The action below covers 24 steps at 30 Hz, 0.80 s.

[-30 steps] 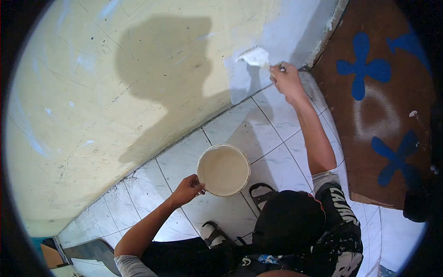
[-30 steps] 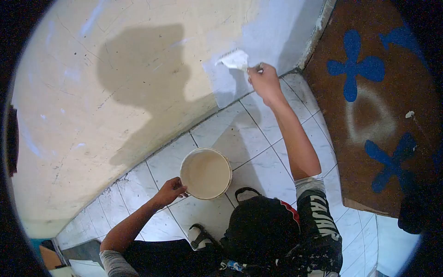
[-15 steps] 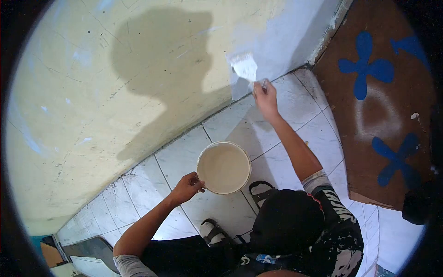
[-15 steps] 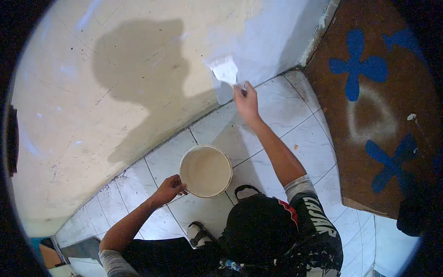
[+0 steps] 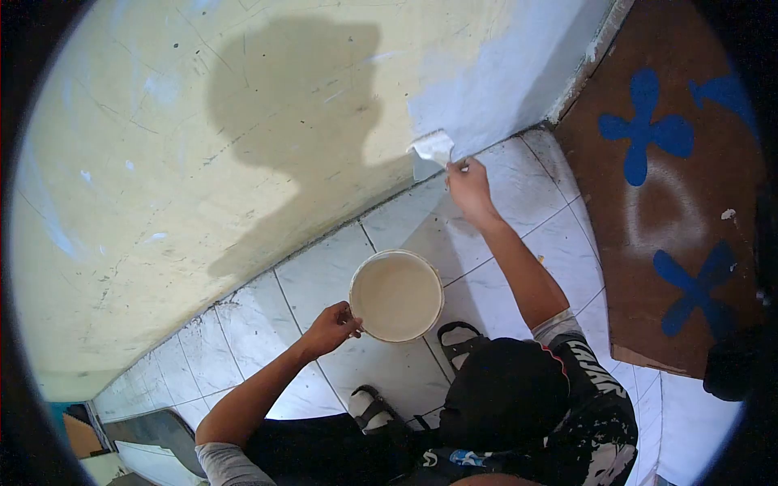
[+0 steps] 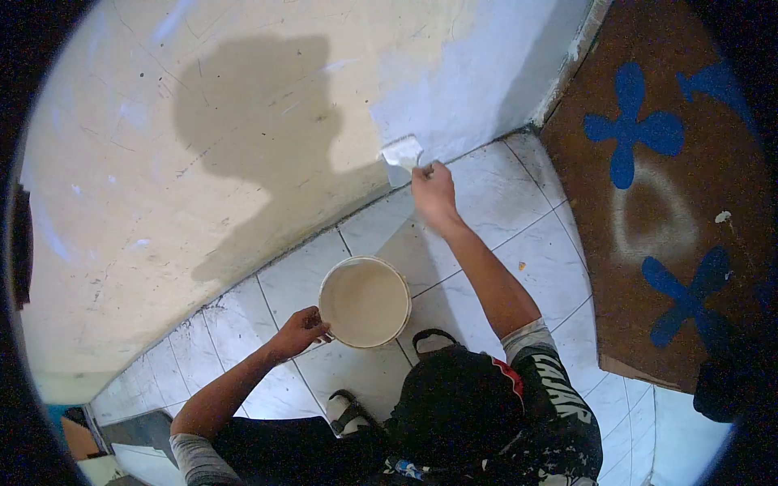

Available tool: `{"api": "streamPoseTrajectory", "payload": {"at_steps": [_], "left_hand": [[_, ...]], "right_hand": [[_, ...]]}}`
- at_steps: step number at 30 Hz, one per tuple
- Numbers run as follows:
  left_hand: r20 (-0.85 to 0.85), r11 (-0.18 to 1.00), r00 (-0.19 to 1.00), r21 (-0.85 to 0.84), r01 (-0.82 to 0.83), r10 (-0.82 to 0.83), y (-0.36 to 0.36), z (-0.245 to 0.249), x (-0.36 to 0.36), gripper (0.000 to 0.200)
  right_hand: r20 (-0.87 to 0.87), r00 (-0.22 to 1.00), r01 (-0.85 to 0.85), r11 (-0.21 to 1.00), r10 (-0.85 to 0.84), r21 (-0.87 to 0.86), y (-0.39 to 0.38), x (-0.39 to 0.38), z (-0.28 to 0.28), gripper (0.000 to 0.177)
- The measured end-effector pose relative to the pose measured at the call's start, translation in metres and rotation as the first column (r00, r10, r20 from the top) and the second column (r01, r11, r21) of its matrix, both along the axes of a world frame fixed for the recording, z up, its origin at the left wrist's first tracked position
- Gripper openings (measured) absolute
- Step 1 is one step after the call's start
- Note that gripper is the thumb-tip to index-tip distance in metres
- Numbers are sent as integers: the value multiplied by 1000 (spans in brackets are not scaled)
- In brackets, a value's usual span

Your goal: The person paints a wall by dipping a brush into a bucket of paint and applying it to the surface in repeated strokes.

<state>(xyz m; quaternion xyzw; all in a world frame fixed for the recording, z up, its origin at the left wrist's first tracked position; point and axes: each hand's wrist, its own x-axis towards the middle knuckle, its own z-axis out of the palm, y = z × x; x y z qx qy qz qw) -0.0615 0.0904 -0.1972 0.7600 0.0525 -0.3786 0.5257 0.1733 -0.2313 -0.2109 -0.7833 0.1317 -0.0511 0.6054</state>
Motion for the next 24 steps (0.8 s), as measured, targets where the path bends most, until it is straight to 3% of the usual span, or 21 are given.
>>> {"api": "streamPoseTrajectory", "payload": {"at_steps": [8,11,14,16,19,21,22,24], "left_hand": [[-33,1000,999,-4,-31,31,-2,3,1,32],[-22,999,999,-12,-41,41,-1,1,-1,31],[-11,999,999,-3,-48,47,-5,7,-1,29],[0,999,999,3,-48,48,-5,7,-1,28],[1,999,999,-3,-48,48,-5,5,-1,27],[-10,999,999,-3,-53,53,-6,9,0,27],[-11,999,999,-2,-47,47,-6,8,0,27],[-11,997,997,-29,-75,74,-4,5,-2,27]], "right_hand": [[199,979,-121,924,50,362,-6,-34,151,16],[246,969,-149,870,33,470,-4,-42,169,15],[287,958,-151,880,18,450,3,-21,116,15],[342,940,-125,943,13,308,10,0,43,17],[324,946,-135,934,22,332,8,-4,-31,19],[83,995,-69,974,52,215,0,-15,-50,20],[82,996,-63,974,46,216,-6,-11,-75,20],[193,980,-42,998,49,-42,-19,-7,-113,23]]}}
